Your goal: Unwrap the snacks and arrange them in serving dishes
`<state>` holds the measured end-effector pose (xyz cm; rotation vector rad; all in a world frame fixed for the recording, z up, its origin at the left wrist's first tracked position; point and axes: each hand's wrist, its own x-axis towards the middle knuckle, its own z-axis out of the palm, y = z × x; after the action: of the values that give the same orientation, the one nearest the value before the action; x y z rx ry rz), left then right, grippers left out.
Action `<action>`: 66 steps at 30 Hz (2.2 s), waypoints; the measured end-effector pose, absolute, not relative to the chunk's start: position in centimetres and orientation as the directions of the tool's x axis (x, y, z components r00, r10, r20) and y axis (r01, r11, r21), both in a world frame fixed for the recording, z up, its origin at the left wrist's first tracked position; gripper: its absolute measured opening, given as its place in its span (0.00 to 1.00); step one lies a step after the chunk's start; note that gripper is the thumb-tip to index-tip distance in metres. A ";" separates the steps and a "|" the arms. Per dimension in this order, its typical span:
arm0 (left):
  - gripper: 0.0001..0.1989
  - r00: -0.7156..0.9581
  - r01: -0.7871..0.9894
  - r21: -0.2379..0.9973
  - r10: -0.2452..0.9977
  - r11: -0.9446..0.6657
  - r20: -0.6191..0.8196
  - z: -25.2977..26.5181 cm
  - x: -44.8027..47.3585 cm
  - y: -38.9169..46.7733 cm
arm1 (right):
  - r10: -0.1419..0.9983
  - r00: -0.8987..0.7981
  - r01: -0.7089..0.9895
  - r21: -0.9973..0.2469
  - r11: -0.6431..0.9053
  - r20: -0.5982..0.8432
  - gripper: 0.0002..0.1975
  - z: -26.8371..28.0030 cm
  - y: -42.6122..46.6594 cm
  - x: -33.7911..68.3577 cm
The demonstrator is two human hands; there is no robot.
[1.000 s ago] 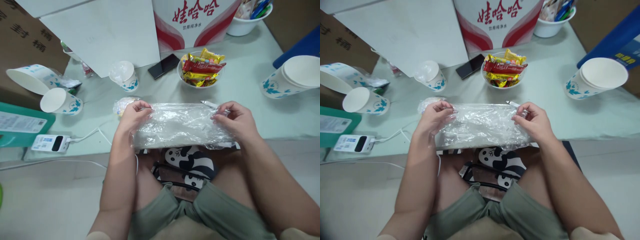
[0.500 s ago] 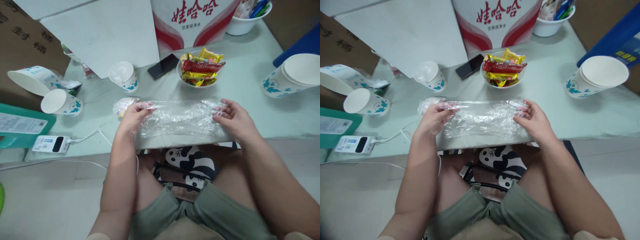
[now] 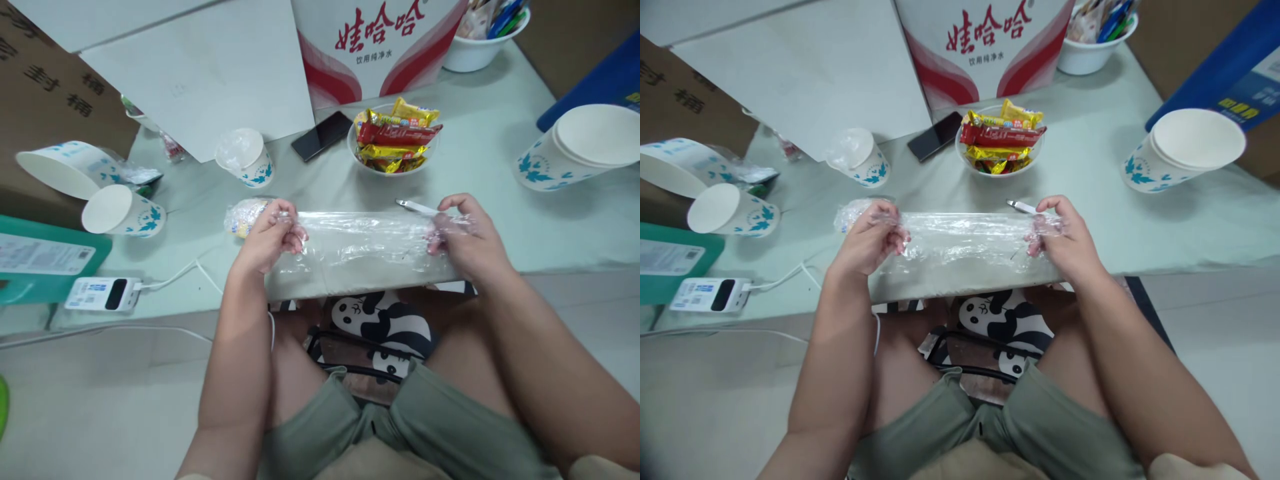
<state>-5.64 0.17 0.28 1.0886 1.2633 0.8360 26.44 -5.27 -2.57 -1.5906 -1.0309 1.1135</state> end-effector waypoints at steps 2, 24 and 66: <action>0.09 0.172 -0.046 0.972 0.960 0.231 -0.220 0.6 -6.0 0.3 | 0.951 0.272 0.035 -0.986 -0.163 -0.147 0.12 -2.4 -5.2 26.6; 0.23 0.523 -0.063 0.952 0.822 0.299 -0.224 1.0 -5.4 -0.8 | 0.875 -0.477 0.064 -0.996 -0.061 -0.084 0.15 -2.2 -4.1 21.6; 0.34 0.355 -0.248 0.954 0.932 0.167 -0.071 -1.2 0.0 -1.9 | 0.937 -0.325 -0.075 -0.985 -0.158 -0.125 0.23 -3.5 -5.0 18.2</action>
<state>0.01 -1.89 -1.16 1.0669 0.8131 0.9867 18.15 -5.02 -3.52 -1.0670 -1.2938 1.6021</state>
